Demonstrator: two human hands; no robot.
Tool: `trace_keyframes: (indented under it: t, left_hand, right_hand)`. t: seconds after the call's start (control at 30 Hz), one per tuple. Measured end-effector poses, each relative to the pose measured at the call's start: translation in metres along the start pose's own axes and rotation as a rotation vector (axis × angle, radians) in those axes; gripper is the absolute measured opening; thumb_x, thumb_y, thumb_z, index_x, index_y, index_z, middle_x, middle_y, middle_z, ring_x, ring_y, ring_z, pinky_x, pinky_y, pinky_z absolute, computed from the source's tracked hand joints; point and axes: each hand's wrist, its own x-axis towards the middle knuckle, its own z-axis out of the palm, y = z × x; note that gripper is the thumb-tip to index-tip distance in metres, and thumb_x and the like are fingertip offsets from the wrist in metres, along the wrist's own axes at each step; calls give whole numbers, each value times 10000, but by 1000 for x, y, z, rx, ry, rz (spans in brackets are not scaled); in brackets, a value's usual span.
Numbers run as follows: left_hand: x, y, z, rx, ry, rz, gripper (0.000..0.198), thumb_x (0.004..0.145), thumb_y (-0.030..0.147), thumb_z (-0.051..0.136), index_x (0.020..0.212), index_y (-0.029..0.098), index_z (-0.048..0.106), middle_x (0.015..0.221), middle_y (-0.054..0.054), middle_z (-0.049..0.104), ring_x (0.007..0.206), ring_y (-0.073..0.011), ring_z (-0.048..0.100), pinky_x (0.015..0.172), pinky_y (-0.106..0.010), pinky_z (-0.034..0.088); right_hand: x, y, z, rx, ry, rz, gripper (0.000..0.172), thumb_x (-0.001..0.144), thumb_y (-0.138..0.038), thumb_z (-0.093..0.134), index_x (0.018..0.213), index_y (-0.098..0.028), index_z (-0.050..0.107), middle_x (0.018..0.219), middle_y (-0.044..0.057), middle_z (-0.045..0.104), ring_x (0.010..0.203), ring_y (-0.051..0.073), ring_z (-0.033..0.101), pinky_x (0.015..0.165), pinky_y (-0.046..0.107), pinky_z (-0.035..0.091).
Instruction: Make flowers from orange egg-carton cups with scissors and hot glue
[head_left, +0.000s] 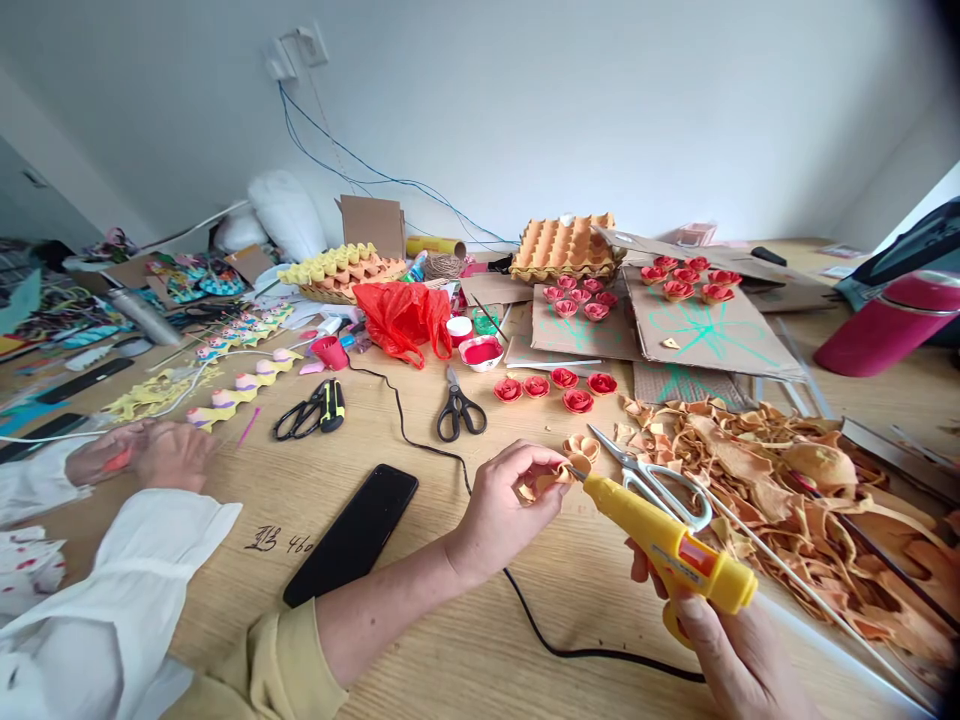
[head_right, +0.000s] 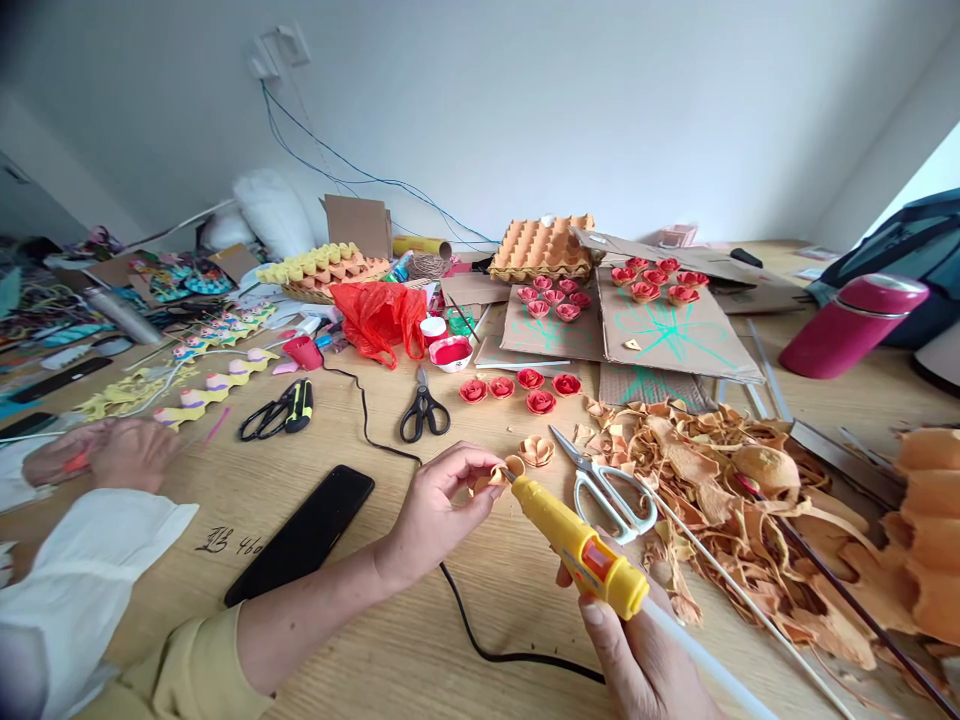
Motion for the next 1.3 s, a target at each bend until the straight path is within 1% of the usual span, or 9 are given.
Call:
trace_keyframes:
  t: [0.13, 0.27, 0.47, 0.6, 0.73, 0.83, 1.03, 1.2, 1.3]
  left_hand:
    - [0, -1, 0, 4, 11, -15, 140, 823, 126, 691, 958, 158, 712, 900, -54, 699, 788, -133, 666, 714, -221, 564]
    - [1, 0, -1, 18, 18, -17, 132, 829, 125, 686, 954, 160, 711, 896, -52, 695, 774, -130, 660, 707, -224, 568]
    - [0, -1, 0, 11, -10, 9, 148, 828, 118, 690, 967, 165, 710, 925, -59, 703, 799, -134, 664, 719, -224, 570]
    - [-1, -2, 0, 22, -3, 14, 138, 831, 123, 689, 962, 163, 709, 918, -61, 702, 793, -133, 661, 713, -224, 564]
    - [0, -2, -1, 45, 4, 40, 140, 831, 116, 683, 960, 164, 708, 909, -57, 700, 775, -127, 648, 699, -224, 550]
    - [1, -2, -1, 76, 19, 69, 146, 826, 98, 678, 952, 167, 708, 900, -51, 699, 760, -123, 638, 676, -221, 534]
    - [3, -4, -2, 113, 19, 71, 166, 817, 71, 672, 944, 176, 691, 898, -37, 704, 759, -119, 645, 666, -214, 525]
    - [2, -6, -2, 99, 14, 31, 205, 818, 63, 662, 980, 188, 675, 932, -32, 711, 767, -119, 657, 691, -221, 548]
    - [1, -8, -3, 71, 2, -7, 206, 823, 69, 656, 988, 192, 667, 953, -36, 711, 781, -126, 671, 693, -228, 560]
  right_hand:
    - [0, 2, 1, 6, 1, -11, 397, 1017, -521, 418, 1043, -256, 713, 861, 68, 721, 738, 223, 656, 635, 297, 543]
    - [2, 1, 1, 23, 17, -40, 381, 1024, -505, 422, 1042, -249, 704, 901, 72, 734, 700, 202, 659, 581, 270, 540]
    - [1, 2, 0, 0, 58, -79, 370, 1018, -518, 439, 1060, -252, 694, 895, 63, 732, 772, 215, 677, 681, 284, 564]
    - [-2, 6, 1, 3, 1, -46, 381, 1028, -505, 415, 1050, -250, 697, 924, 66, 750, 787, 218, 678, 673, 287, 558]
    - [2, 4, 1, -38, 23, -94, 397, 1035, -501, 395, 1026, -256, 708, 892, 62, 754, 788, 227, 697, 709, 309, 560]
    - [5, 1, 1, -56, 15, -116, 414, 1037, -497, 382, 999, -250, 712, 897, 64, 749, 725, 215, 682, 682, 316, 555]
    - [0, 9, 2, 34, -20, 24, 415, 1016, -516, 409, 1075, -245, 718, 936, 86, 728, 798, 235, 654, 696, 327, 557]
    - [0, 9, 1, 253, -67, 160, 394, 1022, -496, 410, 1188, -257, 675, 900, 65, 677, 687, 180, 576, 593, 271, 520]
    - [4, 3, 0, 381, -53, 225, 404, 1009, -522, 433, 1210, -256, 662, 874, 61, 655, 663, 174, 554, 551, 262, 490]
